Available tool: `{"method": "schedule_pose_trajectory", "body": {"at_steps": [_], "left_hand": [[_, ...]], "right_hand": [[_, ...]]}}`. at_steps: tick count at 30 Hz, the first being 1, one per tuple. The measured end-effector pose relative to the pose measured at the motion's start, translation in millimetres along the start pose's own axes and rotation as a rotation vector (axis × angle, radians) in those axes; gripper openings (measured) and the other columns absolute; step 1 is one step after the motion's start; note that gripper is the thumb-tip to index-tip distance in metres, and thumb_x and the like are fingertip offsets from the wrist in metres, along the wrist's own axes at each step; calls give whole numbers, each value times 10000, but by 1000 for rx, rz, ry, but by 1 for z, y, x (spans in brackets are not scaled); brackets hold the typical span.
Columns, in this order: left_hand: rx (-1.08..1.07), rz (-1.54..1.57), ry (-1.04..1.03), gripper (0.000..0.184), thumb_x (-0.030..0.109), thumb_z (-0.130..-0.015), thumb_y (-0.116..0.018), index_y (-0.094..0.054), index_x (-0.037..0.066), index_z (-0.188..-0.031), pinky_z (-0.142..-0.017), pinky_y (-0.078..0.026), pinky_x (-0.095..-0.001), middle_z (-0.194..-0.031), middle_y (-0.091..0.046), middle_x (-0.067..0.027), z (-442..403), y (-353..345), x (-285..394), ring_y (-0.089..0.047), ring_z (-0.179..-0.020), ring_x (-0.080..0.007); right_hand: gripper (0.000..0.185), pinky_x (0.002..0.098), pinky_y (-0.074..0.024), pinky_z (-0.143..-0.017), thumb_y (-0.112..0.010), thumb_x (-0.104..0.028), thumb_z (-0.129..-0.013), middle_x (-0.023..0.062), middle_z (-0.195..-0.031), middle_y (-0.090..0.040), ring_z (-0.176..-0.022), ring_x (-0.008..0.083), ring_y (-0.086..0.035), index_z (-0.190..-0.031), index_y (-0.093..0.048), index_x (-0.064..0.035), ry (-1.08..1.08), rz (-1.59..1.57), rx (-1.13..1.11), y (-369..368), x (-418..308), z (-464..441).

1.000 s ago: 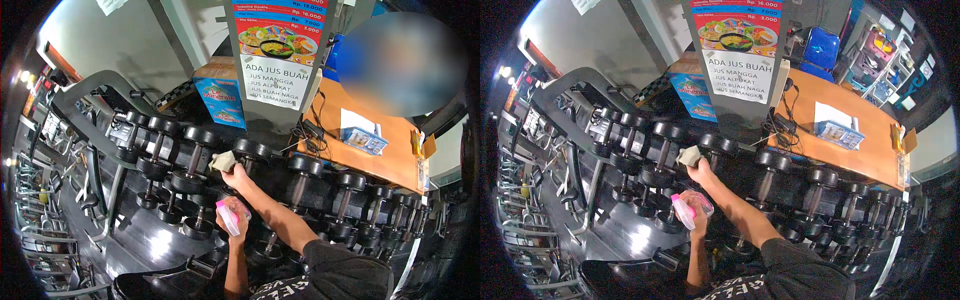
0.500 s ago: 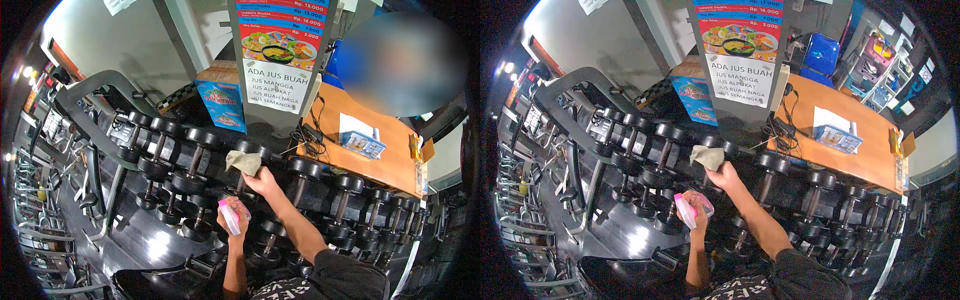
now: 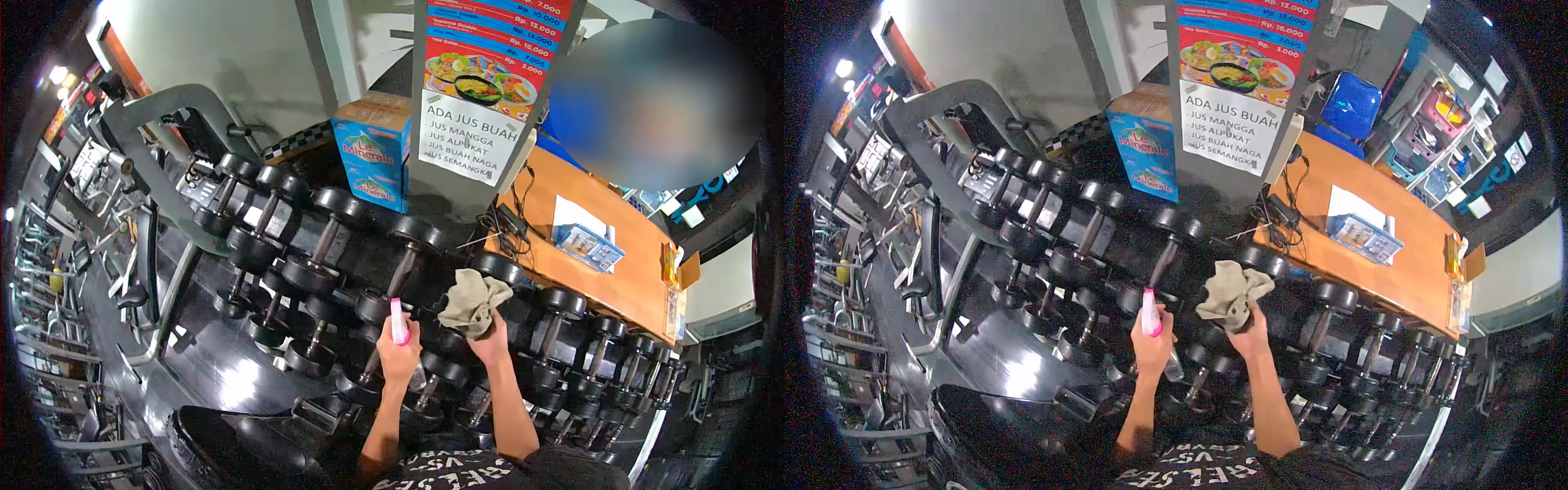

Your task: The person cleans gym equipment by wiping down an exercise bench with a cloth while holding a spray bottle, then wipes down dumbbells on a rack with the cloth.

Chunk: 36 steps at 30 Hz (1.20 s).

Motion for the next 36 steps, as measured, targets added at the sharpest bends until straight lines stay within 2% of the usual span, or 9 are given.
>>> {"method": "schedule_pose_trajectory", "body": {"at_steps": [6,12,14,17,19,22,26,34,36], "left_hand": [[-60,-100,57,169,74,-861,-641,-565,-4,-990,-453,-462,-256,-694,-565,-26,-5,2,-39,-537,-528,-80],[-25,-179,62,135,89,-828,-662,-584,13,-909,-611,-464,-349,-669,-600,-134,-11,7,-47,-578,-601,-215],[-42,-228,-97,127,85,-863,-622,-575,20,-962,-447,-464,-262,-641,-554,-23,-14,4,-44,-529,-526,-71],[3,-141,-100,130,89,-860,-626,-581,15,-957,-449,-461,-252,-654,-556,-20,-15,5,-34,-541,-527,-78],[77,-131,-134,133,83,-861,-625,-579,15,-966,-449,-460,-248,-665,-557,-19,-18,10,-34,-545,-526,-82],[169,45,-94,177,39,-871,-607,-552,6,-1036,-448,-459,-241,-732,-567,-35,-15,21,-13,-545,-505,-96],[264,33,-63,188,31,-872,-594,-536,-31,-1041,-440,-476,-245,-797,-577,-67,-21,33,-29,-553,-502,-103],[254,82,-46,183,36,-880,-587,-541,-12,-1050,-462,-485,-252,-809,-572,-46,-28,37,-53,-551,-509,-100],[244,74,-61,187,47,-881,-591,-543,-6,-1053,-467,-486,-255,-806,-570,-40,-27,37,-52,-550,-512,-100]], "right_hand": [[413,477,-346,-1082,-336,-260,-1001,100,-1382,-463,-1255,304,-458,-1369,-417,-89,5,-65,-180,-16,-4,8],[409,455,-397,-1045,-353,-249,-1005,95,-1370,-463,-1259,274,-460,-1382,-393,-95,68,320,-82,-17,3,-2],[374,429,-428,-1008,-416,-167,-978,94,-1309,-506,-1193,248,-512,-1342,-423,-79,90,388,11,-15,10,-13],[274,322,-459,-869,-538,-66,-909,76,-1105,-614,-968,165,-579,-1178,-546,-14,423,1511,9,-25,8,-43],[291,295,-465,-832,-590,-97,-872,101,-1099,-609,-931,153,-595,-1138,-572,19,688,1441,-256,-80,25,-42],[390,421,-450,-958,-562,-17,-759,196,-1244,-551,-1168,381,-510,-1145,-607,-50,918,1928,-394,-149,50,-41],[391,404,-423,-997,-498,9,-791,167,-1230,-568,-1171,321,-533,-1147,-620,-95,1171,2232,-637,-129,95,-83],[460,453,-456,-934,-485,-5,-774,207,-1218,-573,-1092,377,-566,-1220,-549,-101,481,1875,-684,-99,84,-54],[420,463,-492,-820,-509,-89,-828,228,-1065,-631,-967,413,-607,-1247,-520,-70,278,1988,-577,-88,65,-65]]}}
Point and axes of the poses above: each hand's wrist, its own z-axis away from the middle knuckle, its own y-axis out of the back of the hand, x = y × z, the point moved 5 cm from there along -z, towards the middle knuckle
